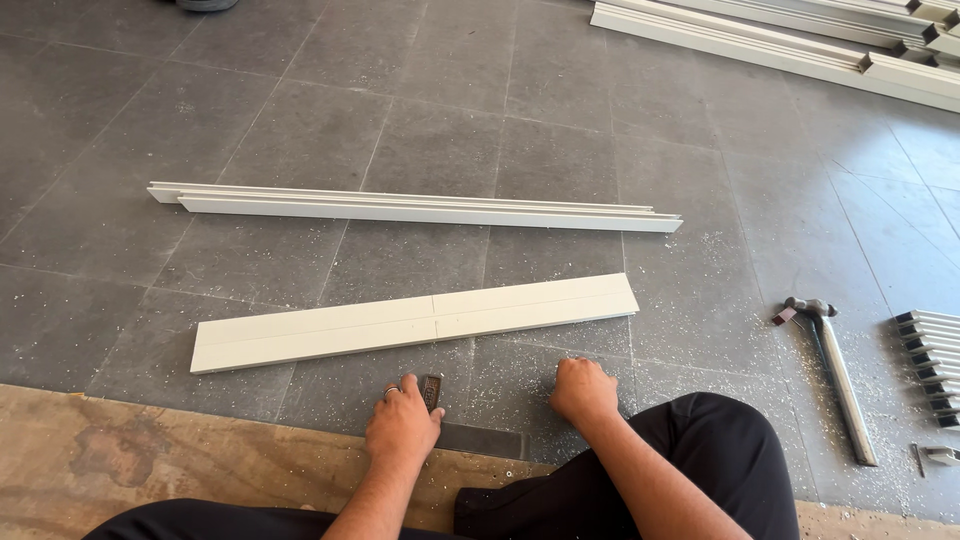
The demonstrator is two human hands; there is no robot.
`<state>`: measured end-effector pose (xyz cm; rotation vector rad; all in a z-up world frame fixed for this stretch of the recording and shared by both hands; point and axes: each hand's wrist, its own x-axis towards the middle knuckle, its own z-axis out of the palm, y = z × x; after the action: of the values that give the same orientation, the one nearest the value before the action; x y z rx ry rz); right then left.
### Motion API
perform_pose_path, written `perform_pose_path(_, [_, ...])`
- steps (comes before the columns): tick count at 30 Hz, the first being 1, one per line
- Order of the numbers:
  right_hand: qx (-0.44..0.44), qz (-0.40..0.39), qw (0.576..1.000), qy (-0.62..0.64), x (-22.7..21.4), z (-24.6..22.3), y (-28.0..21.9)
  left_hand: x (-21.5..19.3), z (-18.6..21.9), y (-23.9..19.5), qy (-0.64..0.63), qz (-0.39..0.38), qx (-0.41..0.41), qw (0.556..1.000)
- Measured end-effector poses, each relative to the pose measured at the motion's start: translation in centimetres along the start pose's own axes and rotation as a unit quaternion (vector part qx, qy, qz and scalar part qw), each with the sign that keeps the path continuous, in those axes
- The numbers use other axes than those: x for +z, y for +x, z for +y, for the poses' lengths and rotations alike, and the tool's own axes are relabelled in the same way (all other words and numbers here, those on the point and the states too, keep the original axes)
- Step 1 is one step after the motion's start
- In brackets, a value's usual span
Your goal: The person measures a long white molding strip using a tape measure and marks specific points with a pencil. They then use a square ruler to draw perpendicular lines across the molding at the marked points. The person repeats this process on another piece of molding.
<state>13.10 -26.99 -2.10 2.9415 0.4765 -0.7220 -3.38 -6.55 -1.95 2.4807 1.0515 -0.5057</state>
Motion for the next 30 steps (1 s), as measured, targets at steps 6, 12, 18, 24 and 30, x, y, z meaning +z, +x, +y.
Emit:
perform_pose_path(6, [-0.031, 0.054, 0.984, 0.165, -0.7, 0.5, 0.2, 1.0, 0.7, 1.0, -0.039, -0.009, -0.059, 0.997])
perform_pose_path(12, [-0.005, 0.101, 0.918, 0.385, 0.3, 1.2, 2.5, 0.6, -2.1, 3.8, -0.145, -0.127, 0.005, 0.981])
perform_pose_path(18, [0.043, 0.198, 0.849, 0.489, -2.1, 1.6, 2.6, -3.9, -6.7, 4.1, -0.306, -0.267, 0.043, 0.913])
perform_pose_path(24, [0.013, 0.147, 0.750, 0.645, -1.2, 0.6, 2.7, -3.6, -5.5, 5.2, -0.666, -0.095, -0.009, 0.740])
perform_pose_path(30, [-0.187, 0.190, 0.889, 0.373, -0.3, -3.8, 0.9, 1.1, -2.9, 6.2, -0.718, -0.043, -0.073, 0.690])
